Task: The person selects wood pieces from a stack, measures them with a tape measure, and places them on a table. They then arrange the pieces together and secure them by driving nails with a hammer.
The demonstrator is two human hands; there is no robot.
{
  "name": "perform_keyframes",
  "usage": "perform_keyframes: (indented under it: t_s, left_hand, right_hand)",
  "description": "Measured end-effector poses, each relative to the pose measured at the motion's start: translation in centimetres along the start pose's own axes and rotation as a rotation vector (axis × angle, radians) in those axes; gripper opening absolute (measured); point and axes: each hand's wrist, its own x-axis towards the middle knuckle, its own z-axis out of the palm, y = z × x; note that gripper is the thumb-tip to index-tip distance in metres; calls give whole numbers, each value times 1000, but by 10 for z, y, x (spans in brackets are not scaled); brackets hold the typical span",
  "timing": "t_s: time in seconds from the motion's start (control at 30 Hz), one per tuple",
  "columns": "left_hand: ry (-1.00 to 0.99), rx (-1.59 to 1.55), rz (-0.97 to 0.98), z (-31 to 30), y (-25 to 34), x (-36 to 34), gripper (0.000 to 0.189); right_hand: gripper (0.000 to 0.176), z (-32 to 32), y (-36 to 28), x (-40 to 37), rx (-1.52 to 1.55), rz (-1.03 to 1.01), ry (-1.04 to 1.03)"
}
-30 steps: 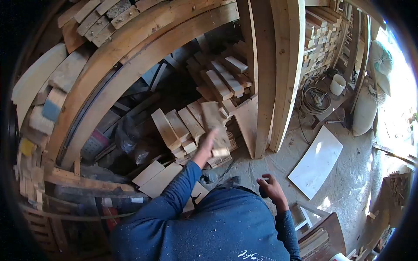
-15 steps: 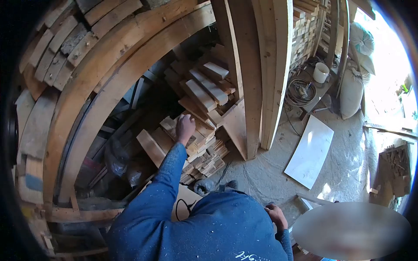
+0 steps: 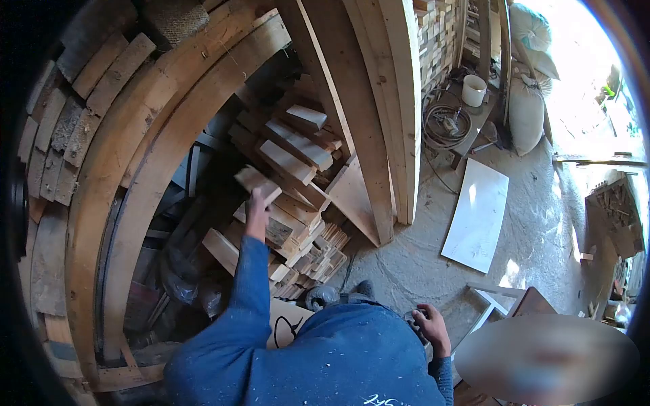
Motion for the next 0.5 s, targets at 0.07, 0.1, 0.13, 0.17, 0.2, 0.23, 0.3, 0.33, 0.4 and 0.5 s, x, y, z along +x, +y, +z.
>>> perform_keyframes:
  t_s: [0.07,0.1,0.13,0.17,0.2,0.23,0.3,0.33,0.4,0.5]
  left_hand:
    - [-24,9,144,-6,-3,-85,62]
    - [-155,73,149,-7,-3,-131,70]
    - [-286,135,161,-8,-3,-177,79]
    - [-449,122,218,-2,-9,-215,82]
    - [-540,264,150,3,-22,-238,79]
    - [-688,149,50,12,-37,-261,76]
    - [-973,-155,-260,37,-71,-294,69]
    - [-1054,-238,-383,44,-82,-306,66]
    - [-1097,-232,-388,51,-84,-335,62]
    - [-1083,-108,-299,55,-65,-360,62]
  right_hand:
    - [49,1,-18,0,99,-75,19]
    - [53,3,-30,0,145,-114,23]
    - [57,6,-47,1,167,-185,-25]
    - [62,8,-67,0,187,-252,-77]
    - [67,9,-86,3,204,-323,-132]
    - [73,10,-102,8,106,-432,-165]
    - [83,13,-126,12,-86,-640,-234]
    - [87,15,-141,8,-184,-688,-253]
    - [95,11,-164,-7,-374,-781,-277]
    - [98,-10,-163,-21,-496,-650,-317]
